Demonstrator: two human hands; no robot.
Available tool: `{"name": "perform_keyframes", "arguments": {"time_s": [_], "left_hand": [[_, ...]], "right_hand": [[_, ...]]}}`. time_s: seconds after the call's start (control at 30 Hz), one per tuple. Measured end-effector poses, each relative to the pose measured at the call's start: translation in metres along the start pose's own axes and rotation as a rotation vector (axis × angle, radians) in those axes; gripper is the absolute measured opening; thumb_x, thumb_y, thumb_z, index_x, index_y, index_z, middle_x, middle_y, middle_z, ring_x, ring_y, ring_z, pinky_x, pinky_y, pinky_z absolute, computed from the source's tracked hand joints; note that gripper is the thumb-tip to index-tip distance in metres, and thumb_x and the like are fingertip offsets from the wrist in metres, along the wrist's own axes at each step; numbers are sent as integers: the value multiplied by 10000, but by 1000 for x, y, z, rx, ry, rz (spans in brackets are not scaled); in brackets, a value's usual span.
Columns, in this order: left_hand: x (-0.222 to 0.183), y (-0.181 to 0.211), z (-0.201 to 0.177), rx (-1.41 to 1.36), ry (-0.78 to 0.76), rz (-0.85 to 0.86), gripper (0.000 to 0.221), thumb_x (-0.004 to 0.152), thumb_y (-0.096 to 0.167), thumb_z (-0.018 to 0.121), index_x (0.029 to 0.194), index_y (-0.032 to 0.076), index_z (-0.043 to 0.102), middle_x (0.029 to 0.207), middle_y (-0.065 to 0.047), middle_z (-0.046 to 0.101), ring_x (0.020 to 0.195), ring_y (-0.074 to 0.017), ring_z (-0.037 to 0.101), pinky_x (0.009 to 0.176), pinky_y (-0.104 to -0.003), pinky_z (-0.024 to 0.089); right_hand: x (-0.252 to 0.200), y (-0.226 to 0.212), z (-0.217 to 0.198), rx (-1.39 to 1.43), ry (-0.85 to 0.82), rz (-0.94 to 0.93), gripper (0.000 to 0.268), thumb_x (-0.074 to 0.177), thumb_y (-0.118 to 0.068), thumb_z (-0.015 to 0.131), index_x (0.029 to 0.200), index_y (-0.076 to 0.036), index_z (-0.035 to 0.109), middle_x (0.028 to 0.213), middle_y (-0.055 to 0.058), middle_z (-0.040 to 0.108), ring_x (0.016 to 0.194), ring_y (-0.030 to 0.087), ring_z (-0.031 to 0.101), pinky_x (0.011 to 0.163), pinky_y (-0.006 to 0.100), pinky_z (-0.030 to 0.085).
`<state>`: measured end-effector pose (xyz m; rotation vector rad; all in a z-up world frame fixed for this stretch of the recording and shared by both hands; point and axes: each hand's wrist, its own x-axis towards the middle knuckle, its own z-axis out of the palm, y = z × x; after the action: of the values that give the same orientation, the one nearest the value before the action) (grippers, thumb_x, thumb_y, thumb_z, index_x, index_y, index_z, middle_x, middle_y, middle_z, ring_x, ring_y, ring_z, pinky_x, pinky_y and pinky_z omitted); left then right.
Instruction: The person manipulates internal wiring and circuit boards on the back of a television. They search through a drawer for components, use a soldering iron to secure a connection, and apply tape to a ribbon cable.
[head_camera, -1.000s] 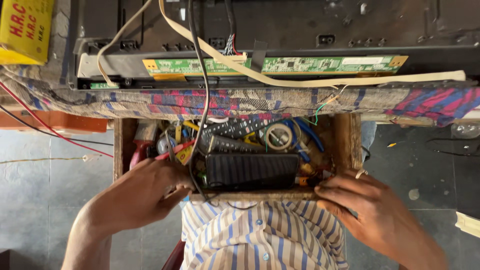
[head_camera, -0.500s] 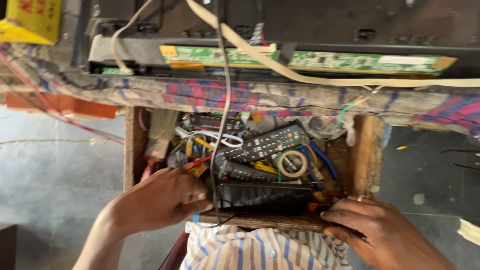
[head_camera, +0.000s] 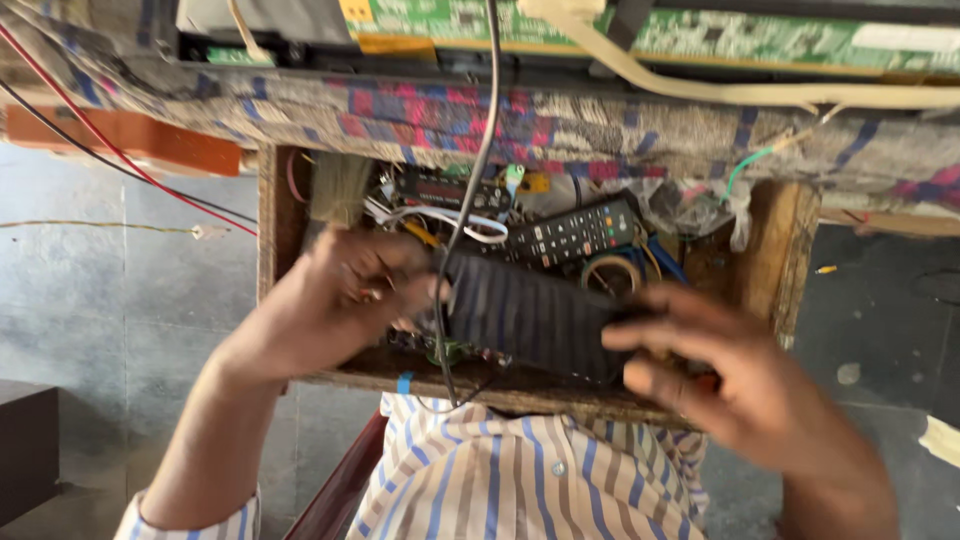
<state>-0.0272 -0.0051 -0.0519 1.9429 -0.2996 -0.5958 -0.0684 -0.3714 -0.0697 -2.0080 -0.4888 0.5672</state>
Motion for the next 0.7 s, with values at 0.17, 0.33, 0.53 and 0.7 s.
{"name": "perform_keyframes", "arguments": {"time_s": [0.17, 0.33, 0.53, 0.7], "left_hand": [[-5, -20, -9, -319, 78, 7, 299, 1047, 189, 634, 779, 58, 621, 630, -5, 577, 555, -79, 592, 497, -250, 481], [-23, -36, -31, -426, 162, -107, 208, 1035, 171, 656, 861, 59, 638, 668, -33, 615, 565, -77, 564, 518, -238, 463], [-43, -38, -64, -268, 308, -200, 150, 991, 145, 674, 968, 4, 722, 767, -73, 698, 662, -92, 572, 657, -275, 493], [-56, -31, -79, -122, 357, -274, 264, 1021, 145, 675, 845, -50, 703, 697, -82, 635, 686, -121, 543, 666, -317, 436]], "right_hand": [[28, -13, -15, 185, 190, -66, 288, 1003, -197, 638, 1247, -52, 688, 1400, 144, 650, 1071, 209, 731, 763, 267, 627], [28, -8, -21, 98, 197, -103, 289, 1013, -201, 637, 1261, -56, 671, 1312, 128, 699, 1105, 233, 758, 862, 313, 621], [9, -12, 7, -458, 7, -37, 484, 847, -323, 730, 1259, -73, 701, 1243, 135, 703, 1004, 289, 716, 853, 374, 568], [11, -3, 44, -551, -13, -28, 496, 854, -264, 749, 1294, -44, 693, 1254, 153, 676, 1012, 282, 609, 884, 397, 553]]}}
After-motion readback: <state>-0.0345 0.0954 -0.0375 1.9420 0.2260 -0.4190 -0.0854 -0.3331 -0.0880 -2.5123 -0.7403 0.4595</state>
